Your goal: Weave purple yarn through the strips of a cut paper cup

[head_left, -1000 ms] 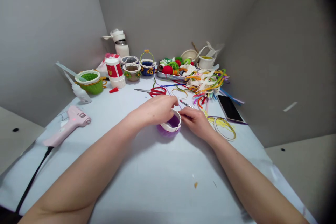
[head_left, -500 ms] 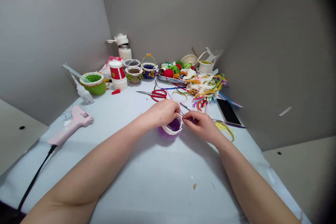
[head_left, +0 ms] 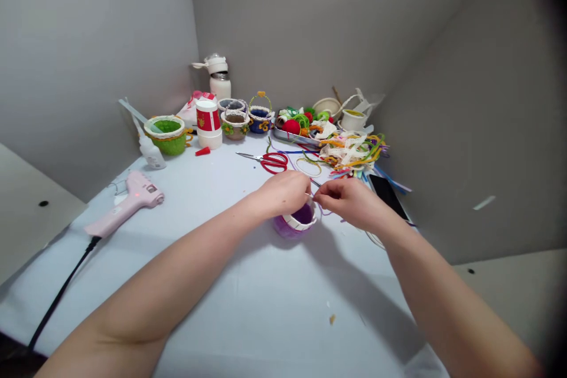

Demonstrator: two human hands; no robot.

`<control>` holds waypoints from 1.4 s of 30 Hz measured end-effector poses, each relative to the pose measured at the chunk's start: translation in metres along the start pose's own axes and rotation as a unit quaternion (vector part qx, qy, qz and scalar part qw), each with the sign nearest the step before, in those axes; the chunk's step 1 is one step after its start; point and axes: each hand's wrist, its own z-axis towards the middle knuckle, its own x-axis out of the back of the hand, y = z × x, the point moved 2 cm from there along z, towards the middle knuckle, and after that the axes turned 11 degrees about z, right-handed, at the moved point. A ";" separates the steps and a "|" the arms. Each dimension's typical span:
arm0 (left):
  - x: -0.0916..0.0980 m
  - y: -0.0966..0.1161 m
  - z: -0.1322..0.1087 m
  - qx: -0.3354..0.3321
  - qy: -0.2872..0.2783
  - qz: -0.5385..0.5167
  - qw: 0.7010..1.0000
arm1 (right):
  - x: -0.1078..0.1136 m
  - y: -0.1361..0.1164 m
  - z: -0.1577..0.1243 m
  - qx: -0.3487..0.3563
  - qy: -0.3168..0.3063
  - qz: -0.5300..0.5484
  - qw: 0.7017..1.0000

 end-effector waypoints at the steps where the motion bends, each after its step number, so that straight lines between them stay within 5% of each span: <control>1: 0.000 0.000 0.000 0.000 0.000 0.003 1.000 | 0.000 -0.003 0.001 0.004 -0.001 -0.017 1.000; 6: 0.001 0.001 0.000 0.005 -0.002 0.007 1.000 | -0.002 -0.020 -0.002 0.095 0.002 -0.121 0.988; 13: 0.003 0.001 -0.001 -0.008 -0.007 -0.006 1.000 | 0.004 -0.031 -0.015 0.260 -0.099 -0.156 0.948; 26: 0.002 -0.001 0.001 0.004 -0.005 -0.019 1.000 | -0.009 0.025 -0.033 0.188 0.061 0.081 0.977; 32: 0.006 0.002 -0.002 0.013 -0.013 -0.010 1.000 | -0.016 0.036 -0.034 0.154 0.083 0.143 0.974; 42: 0.002 -0.002 0.000 -0.007 -0.006 0.001 1.000 | -0.026 0.044 -0.037 0.166 0.067 0.094 0.979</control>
